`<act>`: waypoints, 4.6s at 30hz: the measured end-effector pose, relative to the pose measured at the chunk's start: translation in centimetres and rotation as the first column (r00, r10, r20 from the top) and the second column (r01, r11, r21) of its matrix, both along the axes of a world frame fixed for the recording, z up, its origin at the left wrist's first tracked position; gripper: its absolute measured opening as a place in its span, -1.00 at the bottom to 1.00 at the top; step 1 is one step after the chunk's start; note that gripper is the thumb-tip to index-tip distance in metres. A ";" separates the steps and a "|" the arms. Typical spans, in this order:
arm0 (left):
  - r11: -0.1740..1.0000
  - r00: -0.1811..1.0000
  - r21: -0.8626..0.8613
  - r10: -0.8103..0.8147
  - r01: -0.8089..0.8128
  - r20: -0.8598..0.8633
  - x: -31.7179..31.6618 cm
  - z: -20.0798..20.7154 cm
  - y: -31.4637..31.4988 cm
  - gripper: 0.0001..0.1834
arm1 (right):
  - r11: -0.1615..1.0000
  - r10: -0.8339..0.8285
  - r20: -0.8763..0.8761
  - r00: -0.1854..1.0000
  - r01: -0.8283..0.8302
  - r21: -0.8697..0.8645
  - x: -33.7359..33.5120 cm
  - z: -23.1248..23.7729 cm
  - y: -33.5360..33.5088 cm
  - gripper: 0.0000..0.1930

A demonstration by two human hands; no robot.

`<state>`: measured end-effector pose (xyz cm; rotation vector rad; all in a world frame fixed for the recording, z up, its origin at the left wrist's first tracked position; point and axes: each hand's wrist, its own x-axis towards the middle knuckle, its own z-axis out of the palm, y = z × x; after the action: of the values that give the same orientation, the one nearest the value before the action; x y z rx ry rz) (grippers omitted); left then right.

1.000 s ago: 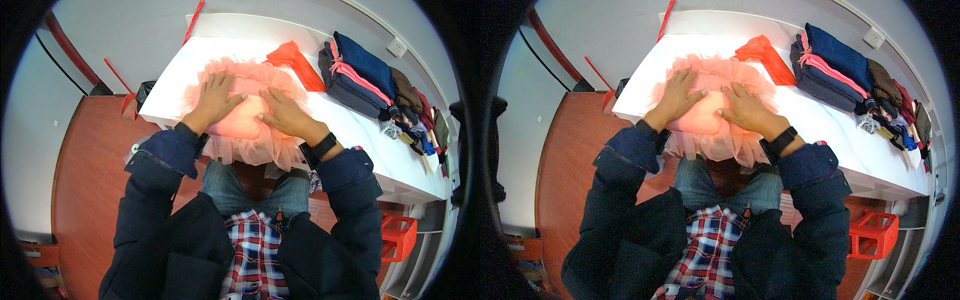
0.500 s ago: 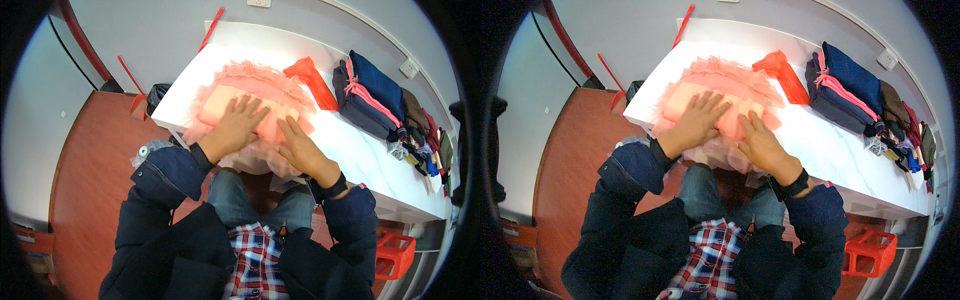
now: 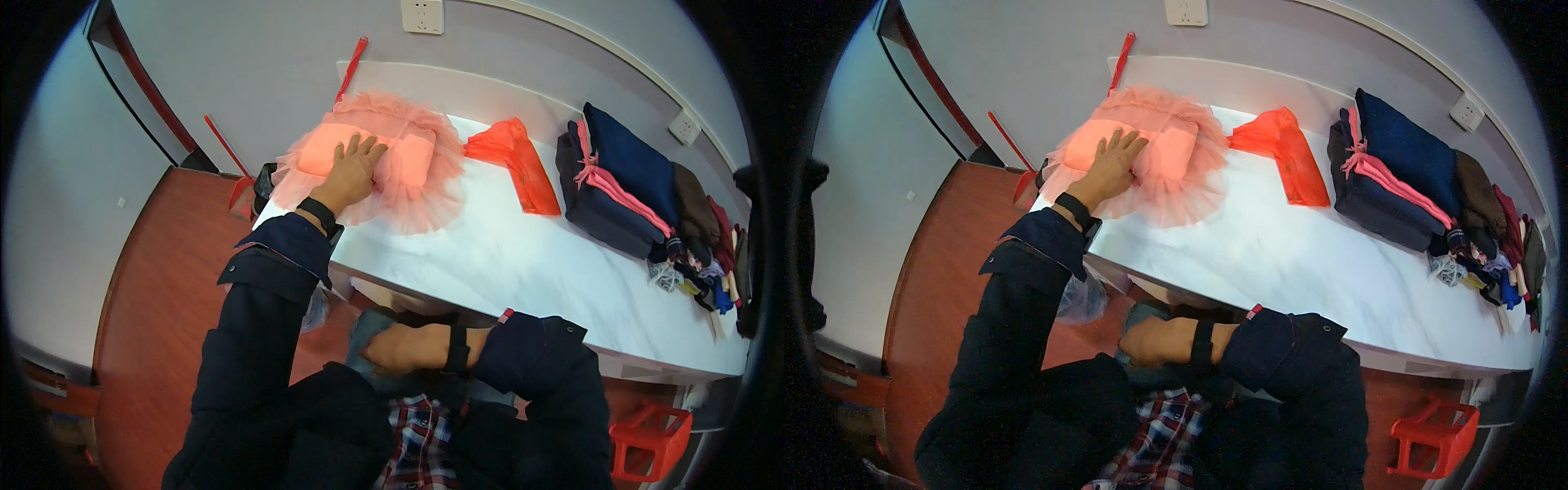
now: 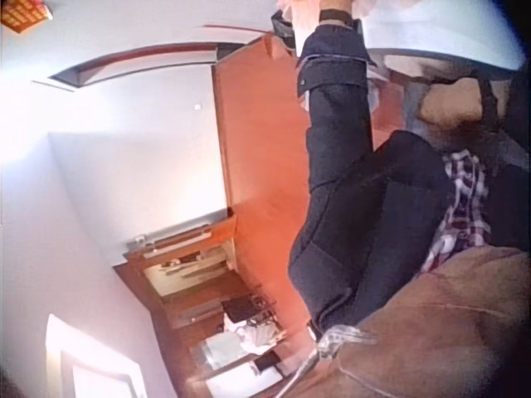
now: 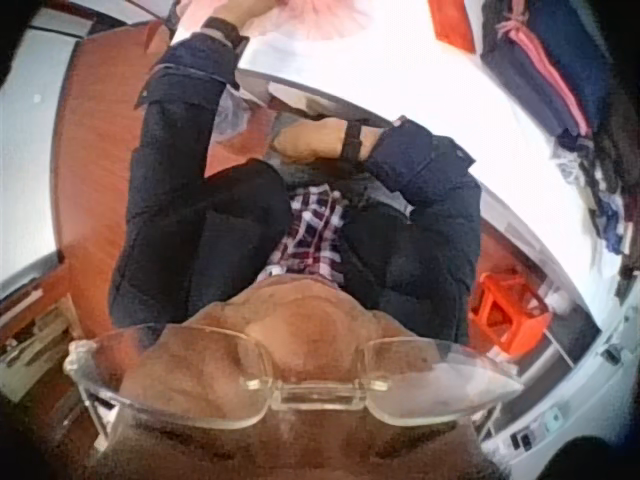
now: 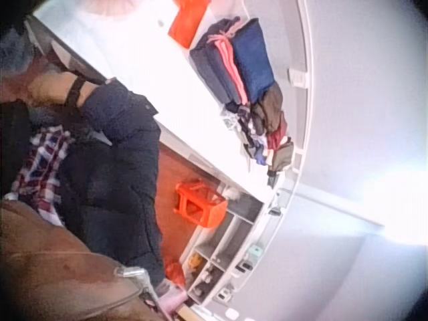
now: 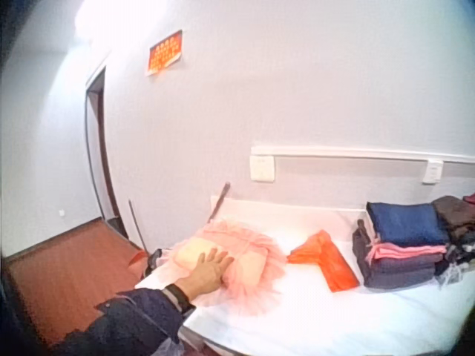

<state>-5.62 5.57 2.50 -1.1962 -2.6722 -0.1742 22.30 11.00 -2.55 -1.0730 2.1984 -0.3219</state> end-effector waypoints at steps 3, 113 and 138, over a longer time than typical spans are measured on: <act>1.000 1.000 -0.017 0.003 -0.004 -0.006 -2.2 -0.1 0.7 -0.07 | 0.997 -0.060 0.048 0.997 0.062 -0.044 -2.8 -2.1 1.5 -0.62; 0.709 0.834 0.685 -0.473 0.169 0.284 20.2 3.8 8.7 -0.25 | -0.480 -0.811 0.096 -0.577 0.563 -0.672 15.3 4.9 45.8 -0.34; 0.810 0.197 0.409 -0.359 -0.419 0.912 6.4 3.2 19.3 -0.58 | -0.165 -0.984 0.072 -0.164 0.668 -0.725 5.8 3.7 32.9 -0.21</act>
<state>0.78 24.87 5.69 -0.8407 -2.9490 -2.4234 28.12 43.85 1.11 0.8634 3.1490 -1.6058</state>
